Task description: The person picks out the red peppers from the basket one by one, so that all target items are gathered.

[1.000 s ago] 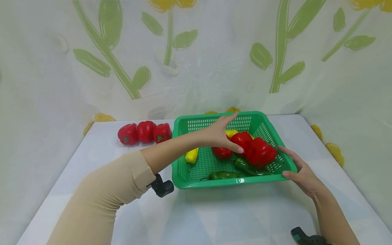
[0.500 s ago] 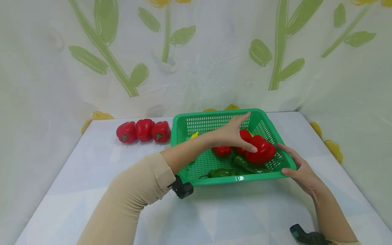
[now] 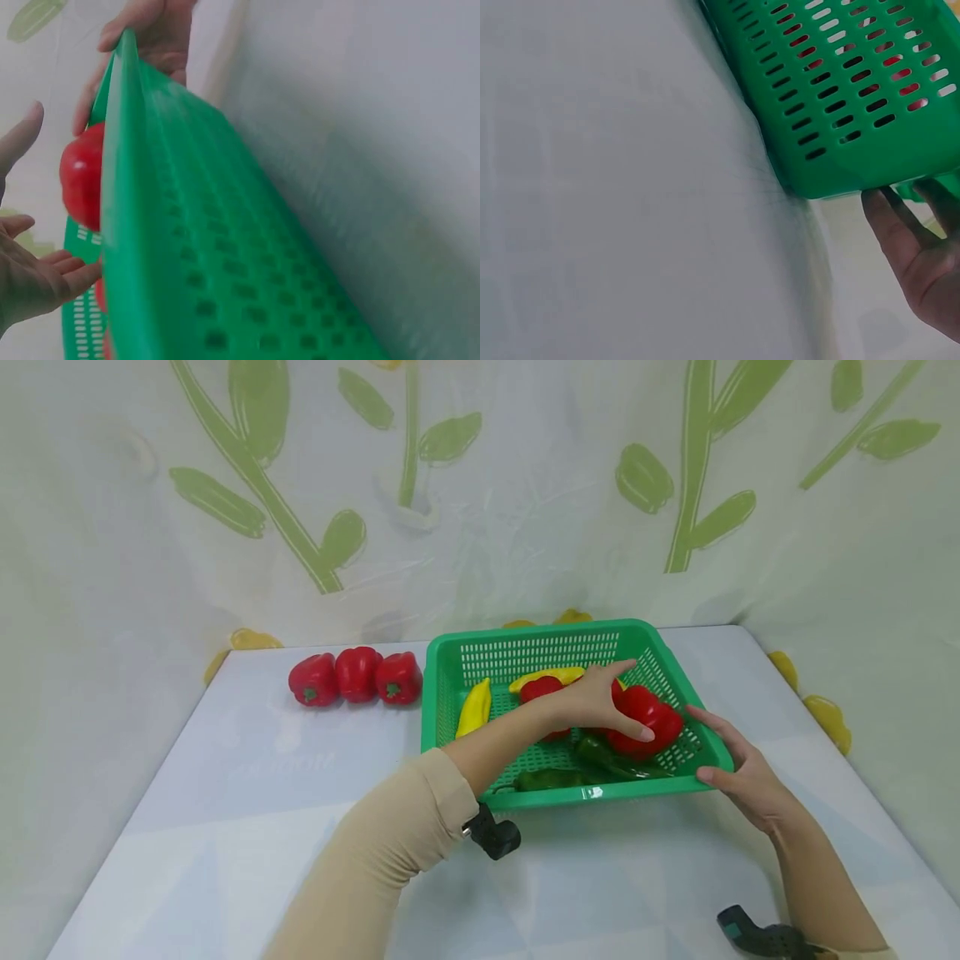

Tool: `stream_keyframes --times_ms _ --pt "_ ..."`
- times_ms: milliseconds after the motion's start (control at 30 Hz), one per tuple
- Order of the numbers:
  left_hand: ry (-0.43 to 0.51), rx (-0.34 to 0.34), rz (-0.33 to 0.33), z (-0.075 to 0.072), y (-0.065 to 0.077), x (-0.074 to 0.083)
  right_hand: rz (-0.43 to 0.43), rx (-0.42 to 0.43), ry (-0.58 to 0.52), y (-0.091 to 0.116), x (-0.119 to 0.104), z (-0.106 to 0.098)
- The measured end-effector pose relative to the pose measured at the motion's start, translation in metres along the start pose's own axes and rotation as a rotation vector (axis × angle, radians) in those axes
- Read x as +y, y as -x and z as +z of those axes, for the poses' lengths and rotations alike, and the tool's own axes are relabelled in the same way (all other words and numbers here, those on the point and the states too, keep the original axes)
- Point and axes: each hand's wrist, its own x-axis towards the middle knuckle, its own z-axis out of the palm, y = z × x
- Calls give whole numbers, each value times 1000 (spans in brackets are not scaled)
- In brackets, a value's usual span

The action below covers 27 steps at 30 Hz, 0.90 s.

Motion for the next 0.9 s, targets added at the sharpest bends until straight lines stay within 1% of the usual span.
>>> stream_keyframes --times_ms 167,300,467,567,700,900 --pt "6 13 -27 11 -8 0 -8 -11 -31 0 -1 0" --pt "9 15 -48 19 -11 -2 -14 -14 -44 1 -2 1" --pt "3 37 -19 24 -13 -4 -33 -17 -51 1 -1 0" --pt "-40 24 -3 27 -14 -4 -52 -26 -70 1 0 0" --pt "-73 7 22 32 -16 -5 -63 -31 -80 2 1 1" --pt "-69 60 51 37 -16 -7 -57 -26 -69 2 1 -1"
